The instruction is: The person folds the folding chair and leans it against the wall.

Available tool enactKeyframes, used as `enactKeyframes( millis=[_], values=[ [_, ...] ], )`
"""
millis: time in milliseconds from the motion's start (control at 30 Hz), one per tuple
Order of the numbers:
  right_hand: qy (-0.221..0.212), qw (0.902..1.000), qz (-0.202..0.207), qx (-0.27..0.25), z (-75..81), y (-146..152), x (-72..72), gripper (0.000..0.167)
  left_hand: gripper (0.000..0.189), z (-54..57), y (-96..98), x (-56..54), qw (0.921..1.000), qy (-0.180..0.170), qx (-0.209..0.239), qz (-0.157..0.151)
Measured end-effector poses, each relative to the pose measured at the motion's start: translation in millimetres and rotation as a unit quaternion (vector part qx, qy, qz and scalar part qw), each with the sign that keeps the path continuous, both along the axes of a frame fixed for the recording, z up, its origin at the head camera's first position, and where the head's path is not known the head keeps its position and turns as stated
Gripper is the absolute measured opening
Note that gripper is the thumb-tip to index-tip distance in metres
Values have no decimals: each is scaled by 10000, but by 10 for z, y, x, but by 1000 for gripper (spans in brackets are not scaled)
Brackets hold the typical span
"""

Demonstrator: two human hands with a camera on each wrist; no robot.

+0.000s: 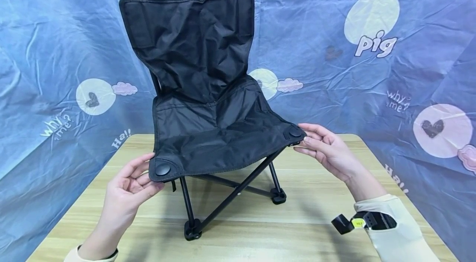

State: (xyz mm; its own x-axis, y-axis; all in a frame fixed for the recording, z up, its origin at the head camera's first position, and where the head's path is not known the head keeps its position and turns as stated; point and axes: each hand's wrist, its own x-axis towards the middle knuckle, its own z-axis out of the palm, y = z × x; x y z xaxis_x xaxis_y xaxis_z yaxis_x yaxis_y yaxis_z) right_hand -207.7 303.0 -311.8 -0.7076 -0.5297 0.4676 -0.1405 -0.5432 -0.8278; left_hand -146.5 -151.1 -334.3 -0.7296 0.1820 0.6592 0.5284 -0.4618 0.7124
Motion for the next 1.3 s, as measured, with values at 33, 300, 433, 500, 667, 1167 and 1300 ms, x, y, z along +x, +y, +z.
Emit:
enactKeyframes(
  millis=[33, 300, 433, 500, 667, 1167, 1300],
  values=[
    [-22, 10000, -2, 4, 4, -2, 0, 48, 67, -1, 2, 2, 10000, -20, 9, 27],
    [-139, 9996, 188, -127, 16, -11, -21, 45, 69, 17, 29, 1, 9997, -135, 137, 151],
    [-79, 9992, 305, -227, 19, -16, -38, 44, 69, 28, 41, -11, 9995, -162, 161, 218],
    [-93, 9989, 354, -302, 16, -16, -41, 44, 68, 28, 48, -15, 9994, -168, 168, 243],
    [-99, 9986, 395, -325, 12, -12, -41, 45, 67, 28, 61, -23, 9994, -148, 196, 251],
    [91, 9985, 515, -129, 89, -6, -52, 45, 68, 100, 122, -51, 9989, -134, 137, 430],
    [112, 9987, 471, -124, 109, -12, -59, 45, 69, 121, 136, -67, 9989, -178, 122, 425]
  ],
)
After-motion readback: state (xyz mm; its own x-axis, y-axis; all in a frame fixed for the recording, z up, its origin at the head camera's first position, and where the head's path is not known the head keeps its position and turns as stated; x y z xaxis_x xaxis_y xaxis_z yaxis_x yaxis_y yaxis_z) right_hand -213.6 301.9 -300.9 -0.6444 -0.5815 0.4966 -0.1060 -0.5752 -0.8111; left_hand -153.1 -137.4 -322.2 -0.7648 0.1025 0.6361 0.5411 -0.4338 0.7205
